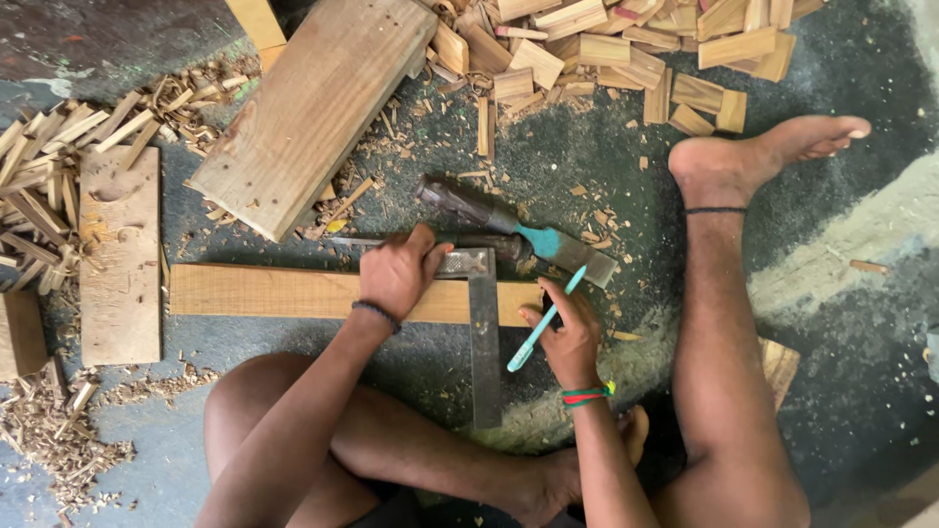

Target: The person sits on the floor and uses a try square and a pencil to mark lines on a wooden plank. They repeatedly position the square on the wood and draw lines along its edge to create measurement marks.

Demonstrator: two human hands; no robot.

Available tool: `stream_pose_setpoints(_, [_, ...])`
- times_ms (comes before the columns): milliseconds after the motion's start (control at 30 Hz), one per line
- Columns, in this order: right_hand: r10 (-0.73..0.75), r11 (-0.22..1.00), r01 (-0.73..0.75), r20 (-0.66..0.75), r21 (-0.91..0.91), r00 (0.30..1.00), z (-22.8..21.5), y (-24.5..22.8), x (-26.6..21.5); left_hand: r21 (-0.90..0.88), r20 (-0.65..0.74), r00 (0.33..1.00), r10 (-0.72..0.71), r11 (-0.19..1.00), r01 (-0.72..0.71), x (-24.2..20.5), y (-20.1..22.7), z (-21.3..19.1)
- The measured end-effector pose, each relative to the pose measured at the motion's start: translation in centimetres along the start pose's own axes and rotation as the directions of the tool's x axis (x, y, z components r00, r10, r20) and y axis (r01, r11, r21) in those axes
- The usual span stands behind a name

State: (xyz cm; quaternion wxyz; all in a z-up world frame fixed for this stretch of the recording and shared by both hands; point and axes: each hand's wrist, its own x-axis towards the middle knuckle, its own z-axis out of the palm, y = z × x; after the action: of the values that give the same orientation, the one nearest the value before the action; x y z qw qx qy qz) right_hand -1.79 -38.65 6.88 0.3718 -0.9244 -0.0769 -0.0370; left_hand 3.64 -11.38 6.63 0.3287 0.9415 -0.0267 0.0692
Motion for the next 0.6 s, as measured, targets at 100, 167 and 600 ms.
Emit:
stream_pose_setpoints(100, [0.003,1.0,-0.002,0.025,-0.029,1.0,0.0,0.1,0.1,-0.037,0.226,0.958,-0.179,0.981,0.192,-0.1,0.4,-0.1])
stream_pose_setpoints(167, [0.022,0.999,-0.023,0.023,0.049,0.999,0.1,0.1,-0.4,-0.074,0.144,0.99,0.005,0.997,0.005,-0.7,0.9,-0.2])
stream_pose_setpoints(600, [0.007,0.991,-0.014,0.052,0.129,0.999,-0.1,0.7,-1.6,-0.097,0.209,0.931,0.298,0.954,-0.283,-1.4,-0.5,0.0])
